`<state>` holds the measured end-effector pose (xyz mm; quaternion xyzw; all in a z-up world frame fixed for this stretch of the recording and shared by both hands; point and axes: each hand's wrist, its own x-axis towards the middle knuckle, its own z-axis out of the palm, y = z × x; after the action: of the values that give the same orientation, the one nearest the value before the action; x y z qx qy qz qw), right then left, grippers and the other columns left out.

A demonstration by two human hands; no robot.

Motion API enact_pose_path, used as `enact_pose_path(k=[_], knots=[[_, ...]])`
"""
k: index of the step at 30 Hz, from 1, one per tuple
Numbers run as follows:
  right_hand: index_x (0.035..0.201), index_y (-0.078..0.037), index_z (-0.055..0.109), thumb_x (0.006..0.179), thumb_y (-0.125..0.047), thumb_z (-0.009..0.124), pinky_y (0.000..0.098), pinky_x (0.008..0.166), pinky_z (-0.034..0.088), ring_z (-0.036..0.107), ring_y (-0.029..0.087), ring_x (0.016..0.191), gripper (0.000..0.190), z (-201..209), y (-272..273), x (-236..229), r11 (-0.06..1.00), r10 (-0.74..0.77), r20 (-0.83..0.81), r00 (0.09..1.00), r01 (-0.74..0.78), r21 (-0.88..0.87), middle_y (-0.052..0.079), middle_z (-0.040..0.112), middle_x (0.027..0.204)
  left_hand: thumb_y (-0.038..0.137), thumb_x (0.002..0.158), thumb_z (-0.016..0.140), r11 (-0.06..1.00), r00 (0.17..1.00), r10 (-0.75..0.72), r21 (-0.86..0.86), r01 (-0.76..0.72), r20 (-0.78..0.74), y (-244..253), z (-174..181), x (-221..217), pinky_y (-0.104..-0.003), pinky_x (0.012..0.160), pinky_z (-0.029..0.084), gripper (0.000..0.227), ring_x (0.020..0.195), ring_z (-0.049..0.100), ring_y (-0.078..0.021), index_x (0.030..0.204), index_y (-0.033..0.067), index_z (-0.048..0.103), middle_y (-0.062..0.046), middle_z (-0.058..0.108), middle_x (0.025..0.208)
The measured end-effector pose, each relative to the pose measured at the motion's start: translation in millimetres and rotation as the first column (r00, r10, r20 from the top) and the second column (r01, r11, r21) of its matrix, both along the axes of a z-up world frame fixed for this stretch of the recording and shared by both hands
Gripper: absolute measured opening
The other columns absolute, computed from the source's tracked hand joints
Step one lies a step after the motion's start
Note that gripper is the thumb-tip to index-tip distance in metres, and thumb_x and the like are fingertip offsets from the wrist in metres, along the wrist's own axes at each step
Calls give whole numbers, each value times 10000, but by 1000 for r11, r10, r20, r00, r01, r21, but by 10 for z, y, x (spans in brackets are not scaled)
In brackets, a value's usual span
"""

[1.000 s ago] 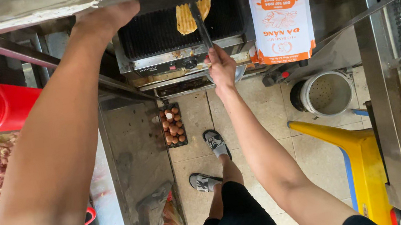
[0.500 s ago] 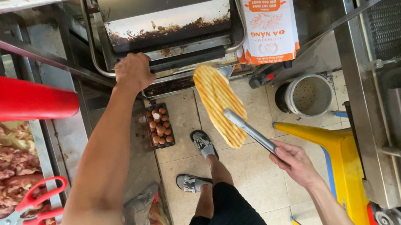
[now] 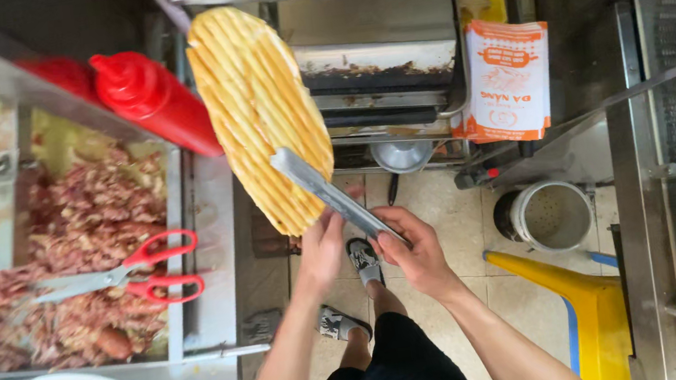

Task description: The person assembles a meal in a white styrofoam container by adding sliced cucumbers, shredded carrots, sliced sausages, and various seasoned toppings using tongs and scissors. The person also cuts a waffle-like item into pieces and places it into the container.

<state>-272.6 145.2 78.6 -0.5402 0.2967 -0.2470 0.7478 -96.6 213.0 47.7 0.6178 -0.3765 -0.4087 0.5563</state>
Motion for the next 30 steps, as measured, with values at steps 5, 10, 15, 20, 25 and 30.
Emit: enact_pose_path(k=[5,10,15,20,25,30], knots=[[1406,-80,351,1024,-164,581,241,829,546,625,113,1031,454,513,584,720,993,85,111,990,-94,77,39,642,1202,154,1020,597,864,810,473,0,-504,-347,772,996,-282,-309,860,509,395,1013,632,-139,1353,-58,604,-87,691,1179],[1440,-119,413,1081,-263,509,220,874,476,625,105,1001,398,403,728,951,950,311,136,940,-312,-19,37,673,1143,208,1078,598,716,708,666,-66,-695,-236,1191,1297,-24,-233,723,543,363,828,643,-85,1328,-51,641,-38,709,998],[1169,-140,698,1080,-329,432,296,641,559,669,108,710,338,-721,-408,1322,910,58,-526,849,-261,-322,23,723,842,281,1091,544,590,531,731,5,-808,-429,1629,1235,126,-231,498,424,329,594,536,-78,1228,-11,611,-31,596,815],[1162,-138,740,1015,-380,506,487,888,525,659,396,1068,368,-1718,-1602,1597,607,-302,-768,564,-507,-612,200,722,1153,327,1078,516,549,450,780,130,-826,-434,1877,1088,100,-229,419,334,379,503,443,-74,1265,8,603,-32,537,763],[1176,-156,742,1004,-378,519,492,923,518,653,406,1099,358,-1997,-1960,1725,579,-273,-865,420,-647,-497,202,715,1185,335,1080,519,511,409,810,164,-844,-421,2076,1026,84,-233,415,344,388,478,451,-87,1226,-11,616,-36,538,751],[1190,-175,744,993,-375,532,497,957,510,646,417,1131,352,-1931,-2061,1753,547,-228,-904,362,-720,-426,204,708,1216,351,1073,527,423,353,892,243,-873,-283,2351,1175,-24,-226,401,310,395,450,423,-77,1179,-8,655,-39,540,708]])
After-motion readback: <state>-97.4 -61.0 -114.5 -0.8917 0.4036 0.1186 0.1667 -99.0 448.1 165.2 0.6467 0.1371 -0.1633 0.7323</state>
